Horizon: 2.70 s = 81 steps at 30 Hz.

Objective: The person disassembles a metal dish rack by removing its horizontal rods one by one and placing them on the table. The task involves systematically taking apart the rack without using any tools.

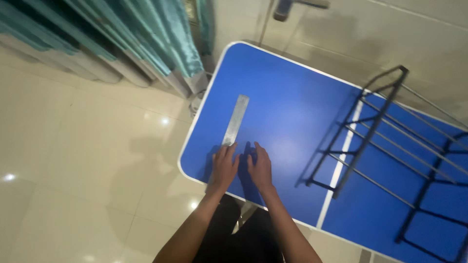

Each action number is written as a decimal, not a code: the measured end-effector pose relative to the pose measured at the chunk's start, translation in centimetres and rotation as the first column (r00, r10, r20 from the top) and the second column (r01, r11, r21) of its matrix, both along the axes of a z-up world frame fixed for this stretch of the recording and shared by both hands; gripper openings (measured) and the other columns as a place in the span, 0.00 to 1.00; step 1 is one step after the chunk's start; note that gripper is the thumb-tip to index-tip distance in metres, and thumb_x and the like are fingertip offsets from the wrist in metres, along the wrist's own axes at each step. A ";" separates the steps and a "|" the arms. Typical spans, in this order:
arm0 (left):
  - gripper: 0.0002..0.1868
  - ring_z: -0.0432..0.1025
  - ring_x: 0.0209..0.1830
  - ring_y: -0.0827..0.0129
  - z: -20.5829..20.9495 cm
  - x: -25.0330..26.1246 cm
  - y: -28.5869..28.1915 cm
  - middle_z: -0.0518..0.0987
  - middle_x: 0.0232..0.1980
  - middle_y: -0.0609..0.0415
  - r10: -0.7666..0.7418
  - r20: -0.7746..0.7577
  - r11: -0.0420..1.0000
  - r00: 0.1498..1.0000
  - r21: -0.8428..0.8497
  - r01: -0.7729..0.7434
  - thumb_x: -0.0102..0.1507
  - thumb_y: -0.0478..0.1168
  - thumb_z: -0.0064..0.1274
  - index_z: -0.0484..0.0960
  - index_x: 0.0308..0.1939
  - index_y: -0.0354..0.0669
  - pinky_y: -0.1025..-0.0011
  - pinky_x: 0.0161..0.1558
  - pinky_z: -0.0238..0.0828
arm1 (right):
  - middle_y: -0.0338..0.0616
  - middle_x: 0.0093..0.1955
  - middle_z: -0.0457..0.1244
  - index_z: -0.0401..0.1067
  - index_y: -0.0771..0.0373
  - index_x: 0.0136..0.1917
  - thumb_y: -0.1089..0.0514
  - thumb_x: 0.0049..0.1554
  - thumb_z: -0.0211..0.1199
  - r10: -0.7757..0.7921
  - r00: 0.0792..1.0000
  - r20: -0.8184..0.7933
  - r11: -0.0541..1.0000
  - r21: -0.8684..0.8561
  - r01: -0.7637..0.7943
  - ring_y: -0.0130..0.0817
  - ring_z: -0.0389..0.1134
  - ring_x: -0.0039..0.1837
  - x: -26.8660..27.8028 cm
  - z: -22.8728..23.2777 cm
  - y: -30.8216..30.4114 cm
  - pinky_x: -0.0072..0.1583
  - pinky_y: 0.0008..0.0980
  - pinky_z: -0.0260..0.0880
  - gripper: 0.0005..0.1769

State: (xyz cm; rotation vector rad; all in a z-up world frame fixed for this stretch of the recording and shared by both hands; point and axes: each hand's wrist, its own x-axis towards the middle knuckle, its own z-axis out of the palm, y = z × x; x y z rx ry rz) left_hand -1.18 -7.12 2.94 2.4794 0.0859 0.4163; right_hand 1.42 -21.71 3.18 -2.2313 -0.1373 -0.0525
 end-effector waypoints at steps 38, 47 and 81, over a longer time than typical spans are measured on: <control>0.11 0.76 0.47 0.42 -4.5 9.2 -31.6 0.81 0.45 0.40 -0.310 -0.314 0.949 0.897 -0.154 0.275 0.61 0.36 0.56 0.76 0.45 0.37 0.51 0.49 0.74 | 0.51 0.50 0.64 0.74 0.63 0.53 0.67 0.52 0.65 0.027 0.995 0.091 0.986 -0.165 -0.011 0.53 0.64 0.55 3.4 -0.6 -34.6 0.56 0.49 0.62 0.14; 0.11 0.76 0.44 0.38 -3.2 9.0 -31.9 0.80 0.45 0.36 -0.304 -0.355 0.936 0.884 -0.286 0.207 0.59 0.35 0.54 0.76 0.44 0.34 0.49 0.46 0.74 | 0.56 0.49 0.64 0.70 0.67 0.53 0.66 0.53 0.65 0.126 0.989 -0.078 0.987 -0.087 -0.133 0.60 0.66 0.52 6.0 -3.4 -33.6 0.53 0.52 0.67 0.13; 0.08 0.76 0.41 0.43 -4.3 7.4 -32.4 0.80 0.42 0.38 -0.272 -0.323 0.920 0.906 -0.365 0.145 0.61 0.35 0.57 0.78 0.41 0.35 0.53 0.44 0.73 | 0.52 0.47 0.66 0.72 0.63 0.53 0.60 0.55 0.68 0.149 0.988 0.025 0.982 -0.119 -0.145 0.55 0.70 0.49 4.6 -3.6 -33.9 0.49 0.47 0.70 0.14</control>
